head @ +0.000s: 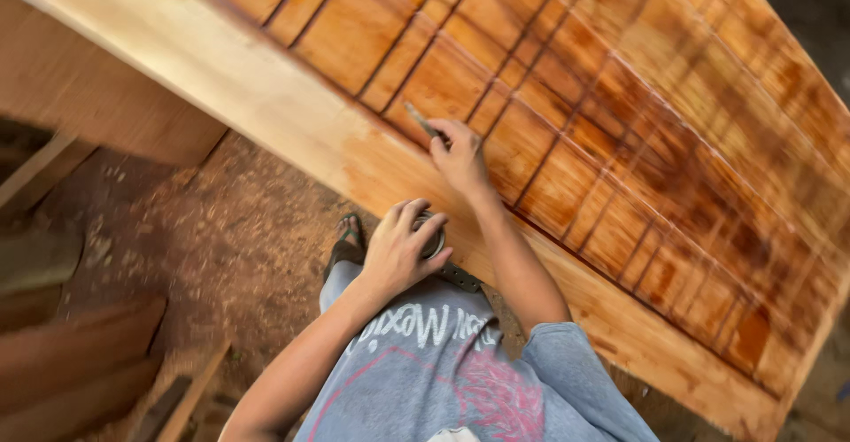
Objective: The person applies a dark wood stain to a large wooden panel using a small brush. They repeatedly dip the brush into a can and carefully paint along the grooves and surfaces of the panel. A second person briefly assists by applying stain to a different section of the same panel.
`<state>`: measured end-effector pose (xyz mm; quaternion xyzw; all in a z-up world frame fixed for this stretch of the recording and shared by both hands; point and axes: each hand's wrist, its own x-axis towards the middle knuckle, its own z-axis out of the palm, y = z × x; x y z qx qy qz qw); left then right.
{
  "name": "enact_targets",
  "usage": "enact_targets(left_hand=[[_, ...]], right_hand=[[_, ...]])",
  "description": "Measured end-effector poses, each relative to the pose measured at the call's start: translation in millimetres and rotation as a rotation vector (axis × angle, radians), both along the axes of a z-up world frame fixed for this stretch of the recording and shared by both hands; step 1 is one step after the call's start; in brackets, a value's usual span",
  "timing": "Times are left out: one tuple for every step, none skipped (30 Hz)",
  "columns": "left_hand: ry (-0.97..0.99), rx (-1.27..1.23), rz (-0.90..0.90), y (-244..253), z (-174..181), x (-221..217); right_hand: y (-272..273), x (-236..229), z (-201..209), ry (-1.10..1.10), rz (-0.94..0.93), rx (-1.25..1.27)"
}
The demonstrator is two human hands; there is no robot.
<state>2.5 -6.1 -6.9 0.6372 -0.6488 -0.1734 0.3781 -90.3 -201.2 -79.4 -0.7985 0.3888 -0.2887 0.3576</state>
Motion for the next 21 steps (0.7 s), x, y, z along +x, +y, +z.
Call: enact_targets(left_hand=[[-0.014,0.005,0.018,0,0,0],[-0.021,0.008,0.012,0,1,-1],[-0.028,0.011,0.006,-3,1,-1],[-0.040,0.017,0.001,-3,1,-1],[-0.053,0.023,-0.004,-3,1,-1],[-0.072,0.034,0.007,-3,2,-1],[-0.093,0.048,-0.014,-3,3,-1],[-0.121,0.057,-0.024,-5,3,-1],[-0.150,0.065,-0.033,-6,3,-1],[-0.156,0.086,-0.058,-5,3,0],[-0.164,0.106,-0.083,-5,3,1],[-0.170,0.126,-0.109,-6,4,3],[-0.205,0.118,-0.133,-8,6,5],[-0.238,0.109,-0.153,-10,7,6],[-0.270,0.100,-0.173,-12,8,7],[-0.286,0.138,-0.189,-13,10,9],[-0.303,0.175,-0.205,-13,11,10],[-0.322,0.208,-0.212,-14,11,9],[-0.325,0.209,-0.218,-13,11,7],[-0.333,0.206,-0.210,-13,12,7],[-0.340,0.203,-0.202,-13,12,5]], right_hand=[[4,-6,1,0.010,-0.022,0.028],[12,-16,2,0.024,-0.067,0.057],[16,-24,4,0.024,-0.107,0.124],[24,-34,6,0.020,-0.147,0.200],[31,-47,9,0.022,-0.196,0.240],[38,-56,10,0.017,-0.228,0.286],[47,-67,12,0.010,-0.261,0.332],[53,-78,15,-0.008,-0.304,0.340],[61,-91,17,-0.027,-0.347,0.347],[72,-103,17,-0.048,-0.389,0.360],[83,-115,18,-0.053,-0.448,0.352],[94,-130,20,-0.056,-0.508,0.342],[106,-143,23,-0.059,-0.568,0.333],[118,-157,25,-0.061,-0.634,0.351],[131,-170,27,-0.064,-0.700,0.369],[144,-181,29,-0.066,-0.760,0.390],[158,-192,31,-0.061,-0.814,0.399],[168,-203,32,-0.058,-0.860,0.404],[178,-213,34,-0.055,-0.907,0.408],[184,-222,36,-0.078,-0.930,0.416],[189,-231,38,-0.100,-0.952,0.423]])
